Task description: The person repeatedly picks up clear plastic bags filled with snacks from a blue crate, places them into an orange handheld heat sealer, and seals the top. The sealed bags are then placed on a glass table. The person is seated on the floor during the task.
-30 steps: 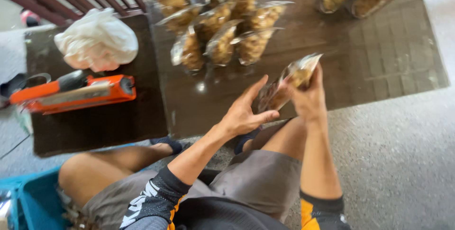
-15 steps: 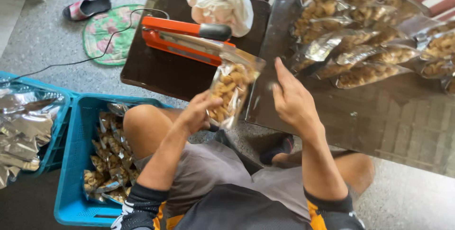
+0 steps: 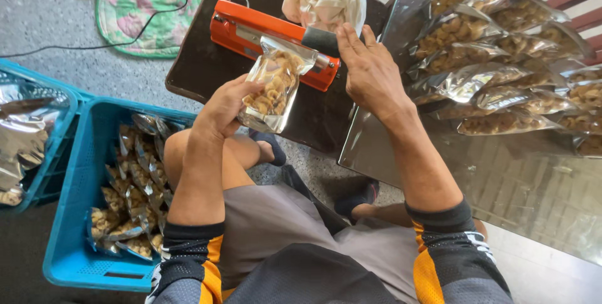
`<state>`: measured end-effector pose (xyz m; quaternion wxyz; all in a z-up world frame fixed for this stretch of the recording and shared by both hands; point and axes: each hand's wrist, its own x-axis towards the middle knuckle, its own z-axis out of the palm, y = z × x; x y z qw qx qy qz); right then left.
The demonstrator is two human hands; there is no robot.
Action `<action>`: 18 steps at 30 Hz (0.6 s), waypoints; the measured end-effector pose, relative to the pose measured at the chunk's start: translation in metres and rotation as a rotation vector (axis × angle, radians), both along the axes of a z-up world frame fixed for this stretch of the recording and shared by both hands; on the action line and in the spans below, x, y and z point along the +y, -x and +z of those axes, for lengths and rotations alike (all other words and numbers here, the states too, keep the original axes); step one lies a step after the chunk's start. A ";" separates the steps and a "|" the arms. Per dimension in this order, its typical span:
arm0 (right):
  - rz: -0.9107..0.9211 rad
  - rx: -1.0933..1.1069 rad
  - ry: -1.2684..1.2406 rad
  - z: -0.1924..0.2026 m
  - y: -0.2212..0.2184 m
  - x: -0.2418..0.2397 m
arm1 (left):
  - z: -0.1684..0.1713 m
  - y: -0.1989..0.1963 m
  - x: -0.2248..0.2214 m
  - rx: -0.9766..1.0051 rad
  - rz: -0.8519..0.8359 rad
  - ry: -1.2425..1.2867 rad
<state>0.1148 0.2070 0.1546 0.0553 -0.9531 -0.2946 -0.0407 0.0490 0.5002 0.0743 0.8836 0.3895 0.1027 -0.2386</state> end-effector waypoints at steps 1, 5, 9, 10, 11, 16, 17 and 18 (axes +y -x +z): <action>0.008 -0.008 -0.006 -0.002 0.000 -0.001 | 0.001 0.000 0.001 0.007 0.005 -0.005; 0.013 -0.025 0.017 -0.015 0.003 -0.005 | 0.008 0.005 0.001 0.036 0.022 -0.022; 0.001 -0.033 0.051 -0.027 0.004 -0.006 | 0.015 0.005 0.000 0.033 0.034 -0.033; 0.000 -0.032 0.054 -0.029 0.005 -0.006 | 0.015 0.006 0.000 0.035 0.036 -0.042; -0.001 -0.030 0.057 -0.032 0.005 -0.006 | 0.016 0.006 0.001 0.037 0.037 -0.051; -0.041 -0.050 0.118 -0.041 0.008 -0.005 | 0.017 0.007 0.001 0.028 0.026 -0.058; -0.049 -0.054 0.115 -0.042 0.009 -0.005 | 0.018 0.008 0.001 0.039 0.025 -0.035; -0.052 -0.055 0.121 -0.043 0.010 -0.004 | 0.019 0.009 0.001 0.042 0.024 -0.044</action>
